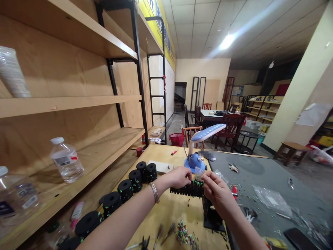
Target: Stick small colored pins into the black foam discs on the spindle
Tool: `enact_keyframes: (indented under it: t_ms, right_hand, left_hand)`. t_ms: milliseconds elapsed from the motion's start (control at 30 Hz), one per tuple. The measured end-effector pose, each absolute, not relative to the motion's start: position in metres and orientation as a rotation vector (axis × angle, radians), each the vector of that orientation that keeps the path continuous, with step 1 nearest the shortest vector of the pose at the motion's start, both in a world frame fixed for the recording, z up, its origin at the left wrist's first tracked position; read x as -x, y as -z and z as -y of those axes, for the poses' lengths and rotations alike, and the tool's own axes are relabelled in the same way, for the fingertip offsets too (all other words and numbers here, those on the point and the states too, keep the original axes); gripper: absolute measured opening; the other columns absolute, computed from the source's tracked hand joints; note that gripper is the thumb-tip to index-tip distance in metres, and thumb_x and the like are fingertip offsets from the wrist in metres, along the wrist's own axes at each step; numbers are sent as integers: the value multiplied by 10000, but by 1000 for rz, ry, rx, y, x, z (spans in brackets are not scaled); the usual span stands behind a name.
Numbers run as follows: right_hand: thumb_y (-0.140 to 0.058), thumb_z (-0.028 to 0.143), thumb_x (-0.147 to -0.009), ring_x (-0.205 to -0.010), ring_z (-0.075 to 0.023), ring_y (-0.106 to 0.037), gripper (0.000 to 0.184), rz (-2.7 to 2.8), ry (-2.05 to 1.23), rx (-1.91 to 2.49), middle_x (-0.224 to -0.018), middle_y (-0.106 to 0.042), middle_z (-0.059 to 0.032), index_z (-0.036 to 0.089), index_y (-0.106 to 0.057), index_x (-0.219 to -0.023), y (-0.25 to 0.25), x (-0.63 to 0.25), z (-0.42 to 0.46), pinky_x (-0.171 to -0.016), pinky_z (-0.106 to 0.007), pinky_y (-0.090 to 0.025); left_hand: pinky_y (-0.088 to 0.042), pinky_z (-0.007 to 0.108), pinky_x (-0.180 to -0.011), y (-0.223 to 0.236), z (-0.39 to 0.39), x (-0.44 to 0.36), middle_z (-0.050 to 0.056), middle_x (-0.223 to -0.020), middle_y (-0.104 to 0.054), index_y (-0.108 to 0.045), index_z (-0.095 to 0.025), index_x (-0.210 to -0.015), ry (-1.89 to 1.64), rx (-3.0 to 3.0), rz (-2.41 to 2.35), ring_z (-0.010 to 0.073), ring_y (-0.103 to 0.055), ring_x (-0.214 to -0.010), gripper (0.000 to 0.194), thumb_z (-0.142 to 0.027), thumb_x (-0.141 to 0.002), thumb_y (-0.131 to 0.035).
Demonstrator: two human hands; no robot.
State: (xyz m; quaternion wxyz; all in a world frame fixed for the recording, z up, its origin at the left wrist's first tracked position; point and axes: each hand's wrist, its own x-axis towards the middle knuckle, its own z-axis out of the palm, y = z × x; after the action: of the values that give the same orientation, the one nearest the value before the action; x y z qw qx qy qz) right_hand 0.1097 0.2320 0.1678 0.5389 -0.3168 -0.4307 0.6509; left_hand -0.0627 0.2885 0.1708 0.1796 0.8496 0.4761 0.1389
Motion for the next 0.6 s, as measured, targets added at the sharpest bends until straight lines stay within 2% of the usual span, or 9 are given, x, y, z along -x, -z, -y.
enact_keyframes:
  t_ms: [167,300,467,600]
  right_hand:
    - [-779,439,-661,-354,-18,-212,363,1037,-1543,754,-425,-391,120,191,-524,-733,-165,-114,-233,-384,-170,-111]
    - [-766,435,-681,-360,-21,-199,351,1024,-1569,757,-421,-388,120,195,-520,-748,-161,-117,-231,-383,-170,-102]
    - [-764,443,-683,-361,-21,-190,355,1010,-1569,783,-419,-370,123,193,-518,-743,-154,-122,-224,-380,-169,-100]
    - [-743,439,-718,-380,-22,-187,331,1017,-1589,789,-432,-361,124,189,-530,-761,-143,-127,-220,-384,-165,-104]
  left_hand:
    - [-435,235,-593,-175,-293,60,6,-767,-689,-676,-205,-810,-312,-2411,-1300,167,-604,-692,120,-179,-745,-578]
    - [-451,255,-653,-172,-296,59,6,-765,-681,-656,-202,-760,-293,-2430,-1262,173,-601,-719,105,-147,-751,-567]
    - [-451,279,-807,-173,-290,62,18,-940,-688,-608,-196,-760,-347,-2440,-1189,177,-595,-886,104,-133,-802,-537]
    - [-439,274,-866,-177,-284,66,36,-1029,-672,-580,-190,-795,-378,-2445,-1131,170,-577,-961,108,-126,-839,-504]
